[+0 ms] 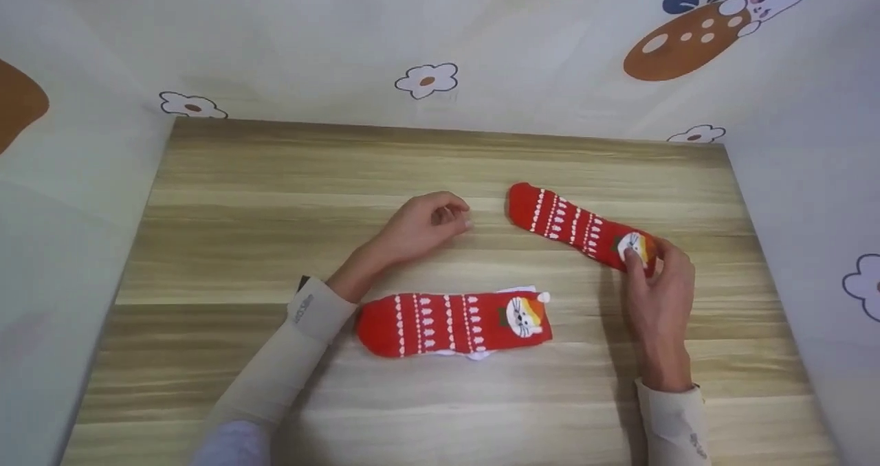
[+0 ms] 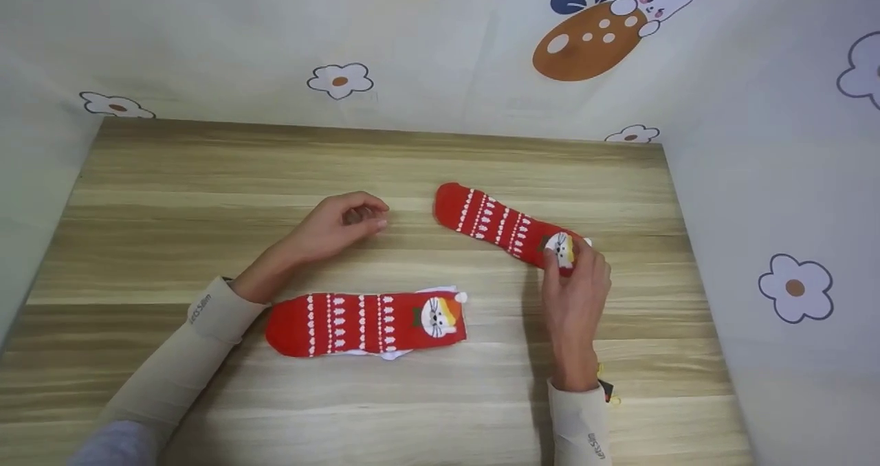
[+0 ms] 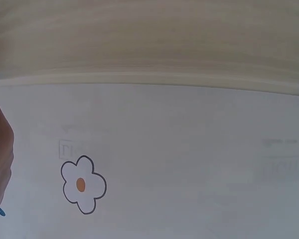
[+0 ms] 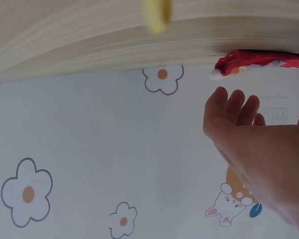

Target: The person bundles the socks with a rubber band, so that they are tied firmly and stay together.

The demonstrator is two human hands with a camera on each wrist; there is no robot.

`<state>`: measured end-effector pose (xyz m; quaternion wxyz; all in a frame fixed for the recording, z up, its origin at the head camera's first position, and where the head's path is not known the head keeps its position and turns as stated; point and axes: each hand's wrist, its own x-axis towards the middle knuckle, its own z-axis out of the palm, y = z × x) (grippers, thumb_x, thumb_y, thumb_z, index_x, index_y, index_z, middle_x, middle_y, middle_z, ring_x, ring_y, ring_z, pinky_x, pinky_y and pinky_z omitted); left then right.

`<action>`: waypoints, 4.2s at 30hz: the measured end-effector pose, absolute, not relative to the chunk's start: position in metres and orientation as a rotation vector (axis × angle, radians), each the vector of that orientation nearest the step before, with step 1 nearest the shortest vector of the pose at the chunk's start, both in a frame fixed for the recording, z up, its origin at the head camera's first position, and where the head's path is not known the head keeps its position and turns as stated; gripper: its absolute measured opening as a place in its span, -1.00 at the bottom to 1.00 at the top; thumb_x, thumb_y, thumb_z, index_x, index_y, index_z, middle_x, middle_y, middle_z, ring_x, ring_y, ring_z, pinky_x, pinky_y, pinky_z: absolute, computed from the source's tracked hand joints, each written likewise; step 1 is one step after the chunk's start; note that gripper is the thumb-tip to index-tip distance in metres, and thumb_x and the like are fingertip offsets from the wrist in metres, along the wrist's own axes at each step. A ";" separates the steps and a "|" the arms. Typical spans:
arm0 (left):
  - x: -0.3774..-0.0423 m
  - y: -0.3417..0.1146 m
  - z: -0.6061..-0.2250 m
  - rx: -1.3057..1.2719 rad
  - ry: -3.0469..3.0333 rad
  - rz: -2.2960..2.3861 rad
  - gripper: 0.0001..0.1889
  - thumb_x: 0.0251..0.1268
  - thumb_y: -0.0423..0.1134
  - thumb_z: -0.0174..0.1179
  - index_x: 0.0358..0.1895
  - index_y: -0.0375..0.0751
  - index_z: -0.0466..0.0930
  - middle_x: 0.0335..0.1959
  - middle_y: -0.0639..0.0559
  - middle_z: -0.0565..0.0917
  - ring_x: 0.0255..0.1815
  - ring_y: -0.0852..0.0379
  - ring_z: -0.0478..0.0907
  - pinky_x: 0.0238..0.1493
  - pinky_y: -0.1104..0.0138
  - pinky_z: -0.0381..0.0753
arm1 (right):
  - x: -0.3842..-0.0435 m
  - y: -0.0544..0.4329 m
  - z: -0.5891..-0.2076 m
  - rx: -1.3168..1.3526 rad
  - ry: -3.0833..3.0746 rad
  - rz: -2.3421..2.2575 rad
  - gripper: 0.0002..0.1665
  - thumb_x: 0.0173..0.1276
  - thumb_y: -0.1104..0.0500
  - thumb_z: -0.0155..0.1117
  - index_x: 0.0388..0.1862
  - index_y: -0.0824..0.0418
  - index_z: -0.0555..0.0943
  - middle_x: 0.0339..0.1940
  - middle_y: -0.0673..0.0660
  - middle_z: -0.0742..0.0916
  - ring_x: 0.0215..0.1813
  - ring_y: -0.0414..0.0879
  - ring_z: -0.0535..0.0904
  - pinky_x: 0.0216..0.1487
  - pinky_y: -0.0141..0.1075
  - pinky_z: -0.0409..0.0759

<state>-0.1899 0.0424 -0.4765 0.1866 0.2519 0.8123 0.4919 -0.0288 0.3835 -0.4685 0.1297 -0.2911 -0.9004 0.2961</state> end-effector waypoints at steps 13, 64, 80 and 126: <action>-0.196 0.056 -0.487 0.748 2.257 1.339 -0.61 0.43 0.03 0.29 0.15 -0.10 0.65 -0.11 0.12 0.71 -0.11 0.14 0.59 -0.06 0.25 0.65 | -0.030 0.388 -0.479 -0.773 -2.622 0.799 -0.30 0.56 -0.12 0.16 0.48 0.27 0.38 0.37 0.29 0.57 0.37 0.16 0.42 0.38 0.14 0.38; -0.239 0.122 -0.489 0.706 2.435 1.107 -0.49 0.36 0.13 0.33 0.26 -0.04 0.66 -0.08 0.10 0.73 -0.13 0.17 0.58 -0.06 0.26 0.56 | -0.046 0.433 -0.485 -0.787 -2.724 0.918 -0.39 0.60 -0.03 0.11 0.43 0.33 0.47 0.36 0.41 0.49 0.37 0.28 0.31 0.36 0.15 0.28; -0.234 0.115 -0.492 0.774 2.351 1.161 -0.92 0.45 -0.27 0.20 -0.11 -0.15 0.61 -0.24 -0.01 0.69 -0.24 0.09 0.55 -0.18 0.30 0.56 | -0.044 0.421 -0.482 -0.730 -2.748 0.975 -0.61 0.60 0.08 0.11 0.18 0.36 0.48 0.17 0.38 0.62 0.14 0.19 0.49 0.21 0.03 0.41; -0.212 0.027 -0.483 0.593 1.972 1.706 -0.83 0.51 -0.24 0.17 -0.10 -0.09 0.78 -0.40 -0.48 0.63 -0.47 -0.20 0.57 -0.47 0.26 0.53 | -0.062 0.384 -0.462 -0.623 -2.651 1.180 -0.63 0.61 -0.06 0.10 0.16 0.16 0.43 0.22 0.17 0.69 0.26 0.03 0.55 0.23 -0.09 0.50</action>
